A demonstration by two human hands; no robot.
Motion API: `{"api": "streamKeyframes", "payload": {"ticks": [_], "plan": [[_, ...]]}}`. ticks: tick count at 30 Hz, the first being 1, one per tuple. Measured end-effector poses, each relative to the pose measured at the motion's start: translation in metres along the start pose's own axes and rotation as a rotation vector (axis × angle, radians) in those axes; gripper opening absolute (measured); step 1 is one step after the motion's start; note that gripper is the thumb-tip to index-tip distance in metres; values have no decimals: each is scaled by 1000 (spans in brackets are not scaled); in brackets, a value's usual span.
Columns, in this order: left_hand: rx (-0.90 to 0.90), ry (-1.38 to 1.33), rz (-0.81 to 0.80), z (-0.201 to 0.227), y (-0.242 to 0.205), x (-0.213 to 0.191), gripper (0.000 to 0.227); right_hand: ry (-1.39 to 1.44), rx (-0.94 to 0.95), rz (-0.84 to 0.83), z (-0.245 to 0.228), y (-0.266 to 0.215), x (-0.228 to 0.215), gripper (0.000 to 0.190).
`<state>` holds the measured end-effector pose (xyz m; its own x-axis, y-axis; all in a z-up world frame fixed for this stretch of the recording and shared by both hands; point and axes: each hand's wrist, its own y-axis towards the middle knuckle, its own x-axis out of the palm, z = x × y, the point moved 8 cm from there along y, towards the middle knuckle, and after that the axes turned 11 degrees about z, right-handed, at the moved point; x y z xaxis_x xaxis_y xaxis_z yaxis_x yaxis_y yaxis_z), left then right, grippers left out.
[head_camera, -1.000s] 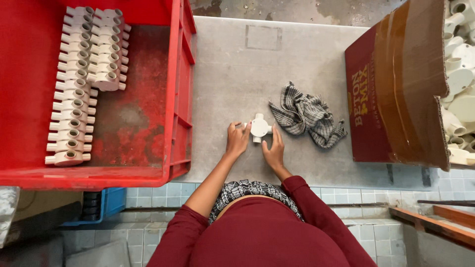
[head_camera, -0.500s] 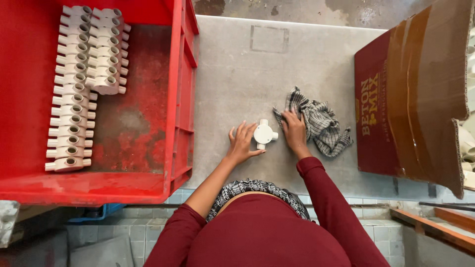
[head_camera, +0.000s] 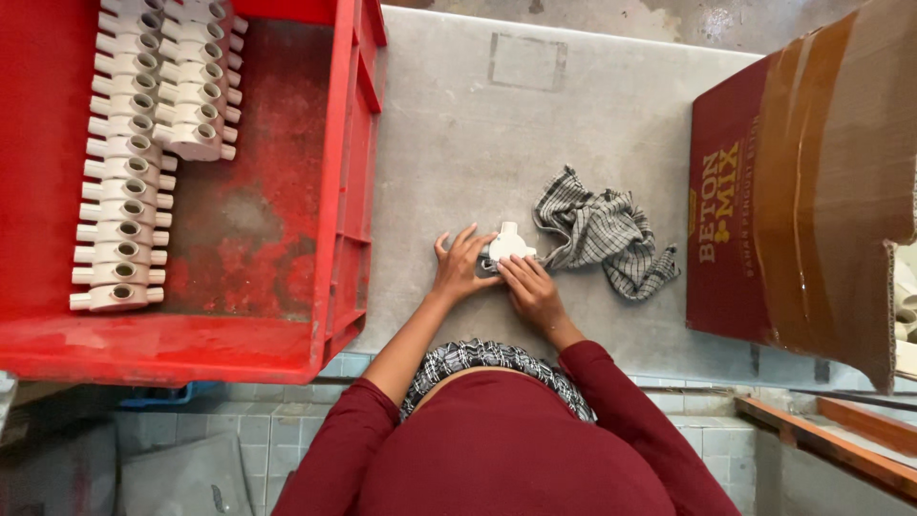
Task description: The person picks up plastic plumbing junction boxes from a large cardboard box and wipes each one with a cloth before placing them in a red plastic crate.
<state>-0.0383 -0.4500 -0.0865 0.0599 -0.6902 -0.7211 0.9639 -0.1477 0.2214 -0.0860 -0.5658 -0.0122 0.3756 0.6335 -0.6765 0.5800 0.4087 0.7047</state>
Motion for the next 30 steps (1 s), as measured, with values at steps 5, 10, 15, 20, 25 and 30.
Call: {"api": "streamKeyframes", "payload": {"ticks": [5, 10, 15, 20, 25, 30], "plan": [[-5, -15, 47, 4, 0, -6, 79, -154, -30, -98, 7, 21, 14, 43], [58, 84, 35, 4, 2, -8, 104, -133, -56, -178, -12, 25, 18, 58], [-31, -12, 12, 7, 1, -12, 115, -84, -139, -177, 0, 16, 8, 50], [-32, 63, 5, 10, 3, -14, 109, -176, -131, -149, -11, 25, 27, 57], [-52, 43, 24, 13, 3, -22, 114, -47, -162, -168, -12, 8, 8, 58], [14, 139, -12, 23, 6, -23, 107, -142, -39, -167, 15, 31, 29, 54]]}}
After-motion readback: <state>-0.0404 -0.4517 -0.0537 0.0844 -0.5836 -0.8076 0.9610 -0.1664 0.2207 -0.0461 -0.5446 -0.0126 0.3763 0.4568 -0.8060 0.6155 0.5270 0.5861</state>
